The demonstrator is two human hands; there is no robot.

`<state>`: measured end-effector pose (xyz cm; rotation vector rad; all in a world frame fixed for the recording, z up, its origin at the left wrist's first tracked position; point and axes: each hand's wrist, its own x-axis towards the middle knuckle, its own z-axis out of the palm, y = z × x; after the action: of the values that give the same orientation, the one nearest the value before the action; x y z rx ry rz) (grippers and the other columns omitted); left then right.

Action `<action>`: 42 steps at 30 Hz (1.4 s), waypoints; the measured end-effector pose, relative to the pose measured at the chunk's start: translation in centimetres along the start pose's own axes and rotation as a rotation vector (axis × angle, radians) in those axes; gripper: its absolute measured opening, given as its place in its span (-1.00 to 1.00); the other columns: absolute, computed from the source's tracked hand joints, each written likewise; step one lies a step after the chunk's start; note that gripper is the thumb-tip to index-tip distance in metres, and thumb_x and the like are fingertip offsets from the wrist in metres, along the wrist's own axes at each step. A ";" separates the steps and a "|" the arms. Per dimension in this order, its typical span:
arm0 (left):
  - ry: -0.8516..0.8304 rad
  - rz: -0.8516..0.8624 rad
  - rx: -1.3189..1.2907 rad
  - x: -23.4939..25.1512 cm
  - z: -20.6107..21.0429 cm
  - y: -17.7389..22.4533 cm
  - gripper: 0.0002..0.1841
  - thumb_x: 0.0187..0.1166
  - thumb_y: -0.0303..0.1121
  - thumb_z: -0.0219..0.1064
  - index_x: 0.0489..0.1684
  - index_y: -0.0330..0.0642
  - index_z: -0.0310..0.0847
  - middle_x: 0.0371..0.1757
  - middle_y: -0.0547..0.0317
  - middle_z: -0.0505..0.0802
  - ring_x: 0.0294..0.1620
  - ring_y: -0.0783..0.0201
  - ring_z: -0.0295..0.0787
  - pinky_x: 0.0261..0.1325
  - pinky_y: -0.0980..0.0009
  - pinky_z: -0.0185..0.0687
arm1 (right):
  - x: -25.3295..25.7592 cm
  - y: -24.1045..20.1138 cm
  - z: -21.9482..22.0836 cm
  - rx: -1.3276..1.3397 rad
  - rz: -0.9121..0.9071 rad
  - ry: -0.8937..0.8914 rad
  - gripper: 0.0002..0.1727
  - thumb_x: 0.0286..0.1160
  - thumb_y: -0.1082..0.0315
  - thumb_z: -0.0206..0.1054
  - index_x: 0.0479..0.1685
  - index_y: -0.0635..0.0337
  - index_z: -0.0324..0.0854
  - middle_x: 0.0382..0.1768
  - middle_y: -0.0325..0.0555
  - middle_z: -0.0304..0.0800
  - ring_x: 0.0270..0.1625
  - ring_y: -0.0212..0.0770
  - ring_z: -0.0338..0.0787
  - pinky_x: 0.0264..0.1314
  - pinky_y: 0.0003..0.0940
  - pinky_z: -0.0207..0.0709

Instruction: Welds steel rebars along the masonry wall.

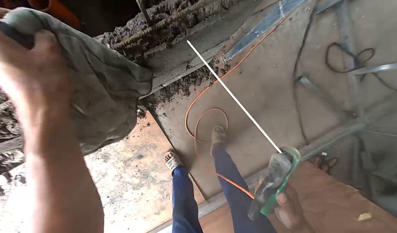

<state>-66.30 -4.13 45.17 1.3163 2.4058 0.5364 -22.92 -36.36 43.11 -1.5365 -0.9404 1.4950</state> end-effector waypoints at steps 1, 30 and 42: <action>0.056 0.086 -0.009 1.9 1.3 -1.8 -0.46 0.67 -0.19 0.21 0.53 -0.35 0.36 0.36 -0.31 0.69 0.36 -0.05 0.67 0.44 -0.05 0.54 | 0.3 -0.5 0.0 0.007 -0.014 -0.013 -0.37 0.49 -0.40 0.27 0.24 -0.12 0.68 -0.28 -0.32 0.86 -0.37 -0.38 0.82 -0.29 -0.46 0.76; -0.294 0.388 0.224 -4.5 12.3 8.9 -0.35 0.49 -0.04 0.22 0.66 0.09 0.37 -0.19 -0.12 0.85 -0.14 -0.22 0.82 -0.18 -0.33 0.57 | 2.2 0.4 -5.8 0.208 0.078 0.090 -0.45 0.55 -0.30 0.29 0.24 -0.11 0.64 -0.30 -0.30 0.87 -0.41 -0.36 0.85 -0.38 -0.44 0.78; -0.270 0.207 0.403 -2.3 11.3 10.4 -0.34 0.47 0.01 0.24 0.55 -0.13 0.39 0.02 -0.37 0.81 0.11 -0.43 0.76 0.00 -0.48 0.50 | 3.1 -0.4 -6.9 0.155 0.093 0.097 -0.43 0.52 -0.34 0.28 0.27 -0.17 0.63 -0.37 -0.33 0.84 -0.46 -0.37 0.81 -0.45 -0.43 0.76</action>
<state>-52.30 0.92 40.65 1.6906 2.2349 -0.0874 -15.88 -33.63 42.20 -1.5432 -0.6890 1.5065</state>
